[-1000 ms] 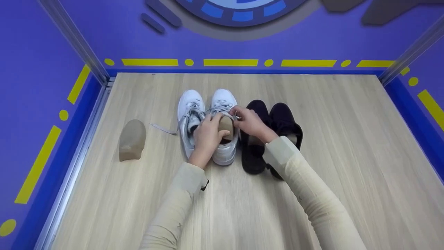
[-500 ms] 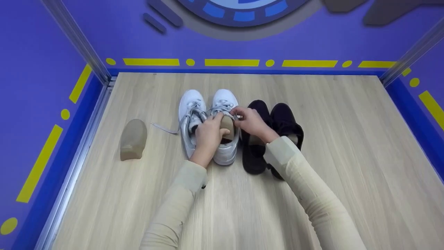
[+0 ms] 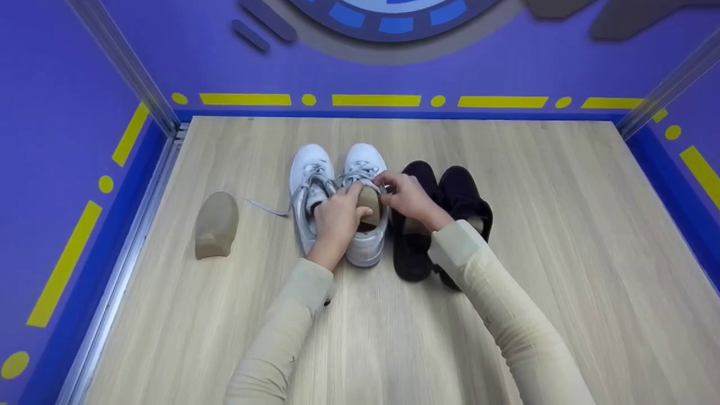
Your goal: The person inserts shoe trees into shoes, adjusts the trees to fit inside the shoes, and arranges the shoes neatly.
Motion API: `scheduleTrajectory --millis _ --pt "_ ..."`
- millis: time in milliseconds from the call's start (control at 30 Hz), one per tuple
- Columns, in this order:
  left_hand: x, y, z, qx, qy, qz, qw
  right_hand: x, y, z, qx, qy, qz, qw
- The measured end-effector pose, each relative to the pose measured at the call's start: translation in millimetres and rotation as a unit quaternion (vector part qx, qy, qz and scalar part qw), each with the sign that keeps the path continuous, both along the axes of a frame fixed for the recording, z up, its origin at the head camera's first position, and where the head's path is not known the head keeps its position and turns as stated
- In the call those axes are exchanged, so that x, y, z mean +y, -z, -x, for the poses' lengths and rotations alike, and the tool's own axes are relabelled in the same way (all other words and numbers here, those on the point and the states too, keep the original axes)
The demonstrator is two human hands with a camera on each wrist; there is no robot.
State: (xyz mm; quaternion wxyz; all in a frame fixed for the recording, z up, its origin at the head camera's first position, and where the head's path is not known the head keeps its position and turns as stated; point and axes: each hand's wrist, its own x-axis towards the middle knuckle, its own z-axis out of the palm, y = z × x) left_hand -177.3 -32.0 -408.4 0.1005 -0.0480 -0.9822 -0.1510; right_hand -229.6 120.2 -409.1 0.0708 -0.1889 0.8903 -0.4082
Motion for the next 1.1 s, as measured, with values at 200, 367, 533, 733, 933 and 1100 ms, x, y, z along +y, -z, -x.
scheduleTrajectory --millis 200,367,533,733,933,1100 --pt "0.2 0.9 0.9 0.030 -0.003 0.041 0.9987 -0.7 0.0 1.2 -0.012 -0.003 0.005 1.000" --pt "1.2 2.4 1.7 0.061 0.001 0.060 0.9963 -1.7 -0.5 1.9 -0.018 0.003 0.003 1.000" --pt "1.4 3.8 3.3 0.057 0.001 0.068 0.9961 -2.2 -1.1 2.4 -0.014 0.006 -0.008 1.000" --pt "-2.0 5.0 6.4 0.046 0.009 0.080 0.9957 -2.5 -1.8 2.5 -0.014 0.007 -0.016 1.000" --pt "-14.7 3.4 10.3 0.051 0.088 0.087 0.9910 -1.3 -1.1 2.6 -0.011 0.004 -0.012 1.000" --pt "-27.8 2.1 13.1 0.066 0.178 0.083 0.9783 -0.5 -0.2 2.5 -0.009 0.002 -0.004 1.000"
